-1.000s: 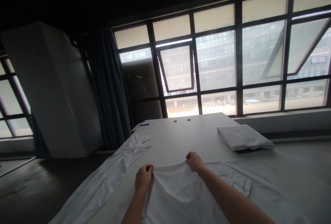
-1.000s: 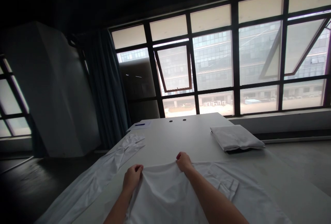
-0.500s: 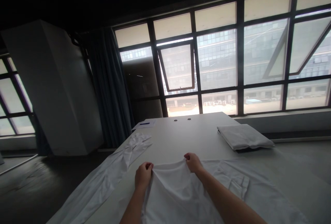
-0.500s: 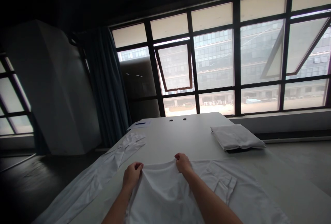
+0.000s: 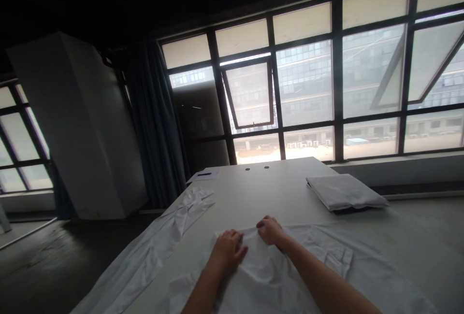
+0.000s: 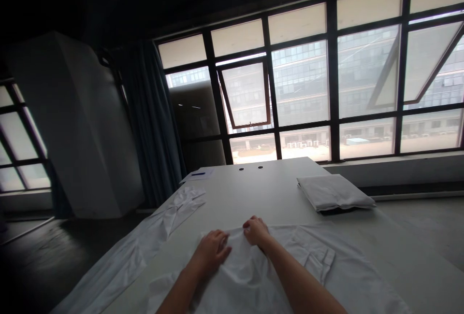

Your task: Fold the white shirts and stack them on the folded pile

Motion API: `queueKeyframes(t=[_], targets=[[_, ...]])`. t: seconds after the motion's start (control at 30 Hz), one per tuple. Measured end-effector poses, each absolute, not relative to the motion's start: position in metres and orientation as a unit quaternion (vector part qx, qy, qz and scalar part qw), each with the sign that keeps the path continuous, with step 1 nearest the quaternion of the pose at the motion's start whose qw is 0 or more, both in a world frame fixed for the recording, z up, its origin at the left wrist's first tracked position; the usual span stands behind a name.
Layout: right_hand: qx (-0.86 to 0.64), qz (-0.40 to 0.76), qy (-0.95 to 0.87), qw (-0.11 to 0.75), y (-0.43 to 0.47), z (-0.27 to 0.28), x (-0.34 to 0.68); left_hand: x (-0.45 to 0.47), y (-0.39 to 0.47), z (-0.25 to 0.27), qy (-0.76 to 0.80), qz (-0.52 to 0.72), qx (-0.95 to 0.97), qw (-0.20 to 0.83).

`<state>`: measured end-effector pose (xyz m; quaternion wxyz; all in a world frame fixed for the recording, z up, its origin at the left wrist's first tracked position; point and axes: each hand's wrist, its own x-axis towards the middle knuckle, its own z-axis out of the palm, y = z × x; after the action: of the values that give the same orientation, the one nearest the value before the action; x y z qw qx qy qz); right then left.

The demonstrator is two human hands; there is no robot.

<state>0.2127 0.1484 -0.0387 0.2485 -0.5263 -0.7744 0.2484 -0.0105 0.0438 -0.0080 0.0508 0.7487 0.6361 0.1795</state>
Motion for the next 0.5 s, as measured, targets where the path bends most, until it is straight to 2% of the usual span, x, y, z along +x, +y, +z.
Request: queueKeyframes(t=[0.23, 0.37, 0.5], targets=[[-0.515, 0.276, -0.769, 0.261, 0.142, -0.018, 0.253, -0.004, 0.043, -0.023, 0.688, 0.086, 0.717, 0.078], [-0.505, 0.223, -0.789, 0.268, 0.107, -0.023, 0.301, -0.006, 0.045, -0.023, 0.691, 0.054, 0.716, 0.081], [-0.516, 0.129, -0.824, 0.195, 0.077, -0.044, 0.359, -0.005, 0.045, -0.023, 0.689, 0.053, 0.719, 0.069]])
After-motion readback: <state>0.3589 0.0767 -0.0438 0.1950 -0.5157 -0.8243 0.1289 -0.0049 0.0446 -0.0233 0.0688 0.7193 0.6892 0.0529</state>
